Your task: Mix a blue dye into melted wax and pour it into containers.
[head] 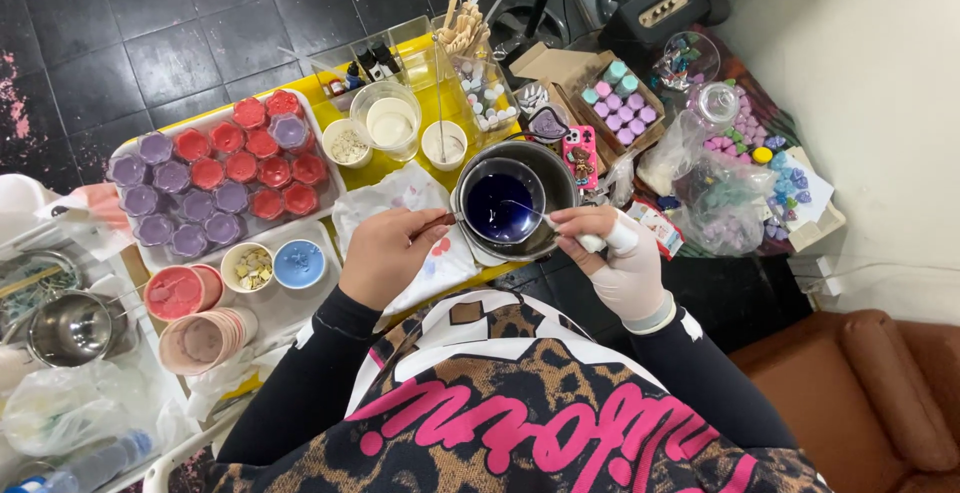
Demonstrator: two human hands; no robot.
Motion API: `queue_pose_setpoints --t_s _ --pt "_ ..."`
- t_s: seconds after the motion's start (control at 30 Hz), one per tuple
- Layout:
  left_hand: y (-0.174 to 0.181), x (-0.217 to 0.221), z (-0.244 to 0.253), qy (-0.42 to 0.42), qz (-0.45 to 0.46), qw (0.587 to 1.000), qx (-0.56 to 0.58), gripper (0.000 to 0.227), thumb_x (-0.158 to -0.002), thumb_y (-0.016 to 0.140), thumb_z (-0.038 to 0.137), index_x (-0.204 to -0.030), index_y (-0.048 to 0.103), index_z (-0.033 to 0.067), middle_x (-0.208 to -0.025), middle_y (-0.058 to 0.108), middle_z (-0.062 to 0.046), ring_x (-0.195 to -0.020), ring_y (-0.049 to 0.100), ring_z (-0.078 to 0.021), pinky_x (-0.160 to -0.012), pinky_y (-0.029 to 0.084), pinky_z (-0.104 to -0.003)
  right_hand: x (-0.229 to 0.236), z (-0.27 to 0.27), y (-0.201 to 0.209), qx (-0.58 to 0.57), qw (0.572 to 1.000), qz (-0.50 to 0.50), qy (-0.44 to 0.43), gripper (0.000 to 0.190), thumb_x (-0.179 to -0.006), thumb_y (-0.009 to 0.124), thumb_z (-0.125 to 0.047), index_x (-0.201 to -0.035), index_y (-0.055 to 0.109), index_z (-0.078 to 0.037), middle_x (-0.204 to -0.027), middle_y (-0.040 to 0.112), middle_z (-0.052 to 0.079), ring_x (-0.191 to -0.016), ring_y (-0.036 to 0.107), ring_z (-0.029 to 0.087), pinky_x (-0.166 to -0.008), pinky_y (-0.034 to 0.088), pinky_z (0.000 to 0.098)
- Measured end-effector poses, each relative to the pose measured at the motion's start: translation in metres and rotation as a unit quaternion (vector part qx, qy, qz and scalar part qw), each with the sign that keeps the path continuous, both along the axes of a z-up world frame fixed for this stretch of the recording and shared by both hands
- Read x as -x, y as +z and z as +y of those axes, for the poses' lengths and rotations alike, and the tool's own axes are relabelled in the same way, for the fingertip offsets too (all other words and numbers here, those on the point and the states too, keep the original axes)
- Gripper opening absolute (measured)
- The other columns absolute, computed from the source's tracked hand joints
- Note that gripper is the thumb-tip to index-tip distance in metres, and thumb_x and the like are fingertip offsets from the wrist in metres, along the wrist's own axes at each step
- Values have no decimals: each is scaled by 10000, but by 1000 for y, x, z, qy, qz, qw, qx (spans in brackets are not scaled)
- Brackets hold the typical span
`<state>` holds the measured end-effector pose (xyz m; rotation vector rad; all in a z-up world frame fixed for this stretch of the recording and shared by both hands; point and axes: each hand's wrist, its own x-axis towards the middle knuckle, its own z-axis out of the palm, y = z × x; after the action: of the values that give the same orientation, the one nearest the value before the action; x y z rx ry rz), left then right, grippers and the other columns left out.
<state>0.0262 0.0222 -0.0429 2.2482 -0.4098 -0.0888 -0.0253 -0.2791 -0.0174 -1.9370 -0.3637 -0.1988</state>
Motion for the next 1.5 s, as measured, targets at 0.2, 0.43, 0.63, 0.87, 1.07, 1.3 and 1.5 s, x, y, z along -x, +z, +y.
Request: queue_pose_setpoints --t_s 0.2,0.43,0.63,0.87,1.07,1.3,1.5 --pt "7 1 1 -15 -20 1000 -10 245 -894 718 297 -1087 793 167 -733 658 -100 -684 644 -306 -608 487 -406 -1 -9 -13 -69 997 45 16 129 -963 708 22 -1067 665 -40 -1183 719 109 -1087 690 178 -962 528 299" --pt "4 15 -9 46 -71 990 -116 239 -864 743 362 -1030 810 204 -762 684 -32 -741 664 -268 -769 416 -465 -8 -15 -20 -71 994 49 61 126 -965 700 28 -1067 661 -35 -1173 715 105 -1107 687 179 -981 530 304" --pt "-5 35 -17 110 -142 976 -121 353 -875 756 374 -1176 759 188 -994 690 -10 -963 656 -255 -991 368 -475 -12 -24 -27 -107 989 66 81 126 -972 692 38 -1076 662 -27 -1172 713 110 -1107 679 175 -991 523 308" --pt "-1 73 -26 174 -158 964 -124 605 -893 757 362 -1436 593 151 -1322 584 -103 -1200 563 -290 -1118 272 -562 -29 -21 2 85 977 -72 184 216 -879 730 34 -1032 665 -104 -1144 714 74 -1021 689 209 -877 546 316" --pt "-16 124 -3 258 -159 945 -121 663 -898 753 350 -1477 537 110 -1384 533 -141 -1258 519 -332 -1104 294 -536 -32 2 8 87 970 -73 214 178 -883 746 23 -1005 680 -89 -1075 719 62 -969 692 200 -841 546 312" --pt "-44 175 77 450 -74 872 -178 380 -927 756 262 -1300 700 215 -1276 605 -38 -1258 555 -275 -1109 383 -463 -52 23 9 52 974 -60 211 180 -907 717 57 -1043 676 -54 -1102 708 83 -963 683 173 -836 542 277" --pt "-65 174 151 490 -141 845 -160 940 -833 856 355 -1568 382 11 -1516 412 -291 -1351 448 -449 -1070 359 -527 -58 21 -15 -35 993 32 109 153 -993 699 55 -1125 664 -15 -1107 710 41 -1014 655 97 -927 513 221"
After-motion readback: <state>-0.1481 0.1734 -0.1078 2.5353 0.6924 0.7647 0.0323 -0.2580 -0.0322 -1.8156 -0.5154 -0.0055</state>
